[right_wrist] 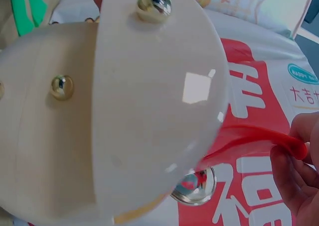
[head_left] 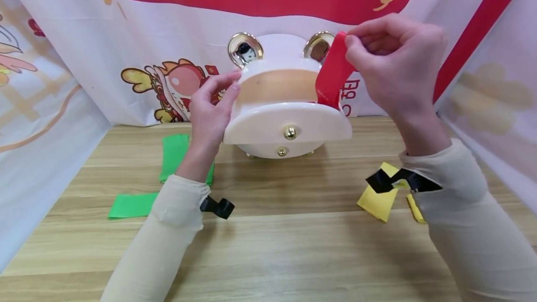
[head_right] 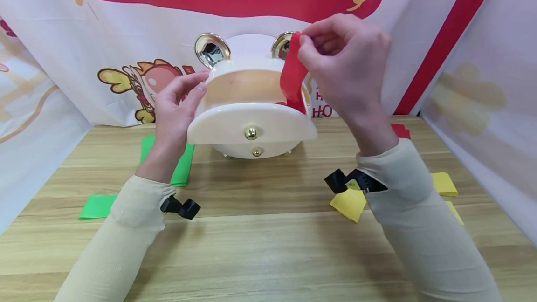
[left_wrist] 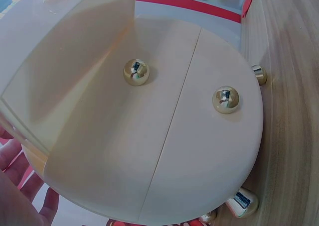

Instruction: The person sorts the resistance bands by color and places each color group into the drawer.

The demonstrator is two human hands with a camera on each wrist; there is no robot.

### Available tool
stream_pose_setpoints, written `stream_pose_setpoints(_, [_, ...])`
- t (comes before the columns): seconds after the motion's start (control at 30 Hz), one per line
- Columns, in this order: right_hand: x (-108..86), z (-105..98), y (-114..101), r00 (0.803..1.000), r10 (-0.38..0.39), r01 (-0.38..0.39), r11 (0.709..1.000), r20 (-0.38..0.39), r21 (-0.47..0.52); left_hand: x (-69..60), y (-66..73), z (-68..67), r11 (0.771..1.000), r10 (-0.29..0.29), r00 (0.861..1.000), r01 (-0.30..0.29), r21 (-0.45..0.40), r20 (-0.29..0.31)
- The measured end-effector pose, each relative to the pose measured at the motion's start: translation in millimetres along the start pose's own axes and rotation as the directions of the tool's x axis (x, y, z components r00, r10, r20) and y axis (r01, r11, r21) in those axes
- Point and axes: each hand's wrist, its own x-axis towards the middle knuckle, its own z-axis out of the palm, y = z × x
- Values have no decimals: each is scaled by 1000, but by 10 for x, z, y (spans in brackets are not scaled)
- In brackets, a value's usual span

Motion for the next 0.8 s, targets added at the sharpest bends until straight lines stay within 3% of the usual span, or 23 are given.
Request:
stream_pose_setpoints(0.33, [-191, 197, -137, 992, -79, 83, 996, 101, -42, 9, -15, 31, 1000, -1, 1000, 1, -6, 9])
stream_pose_setpoints(0.57, [-265, 325, -259, 977, 46, -17, 990, 208, -138, 3, -5, 21, 1000, -8, 1000, 8, -2, 6])
stream_pose_setpoints(0.8, [-287, 480, -378, 940, 156, -102, 977, 305, -186, -6, 1, -2, 1000, -13, 1000, 13, -3, 0])
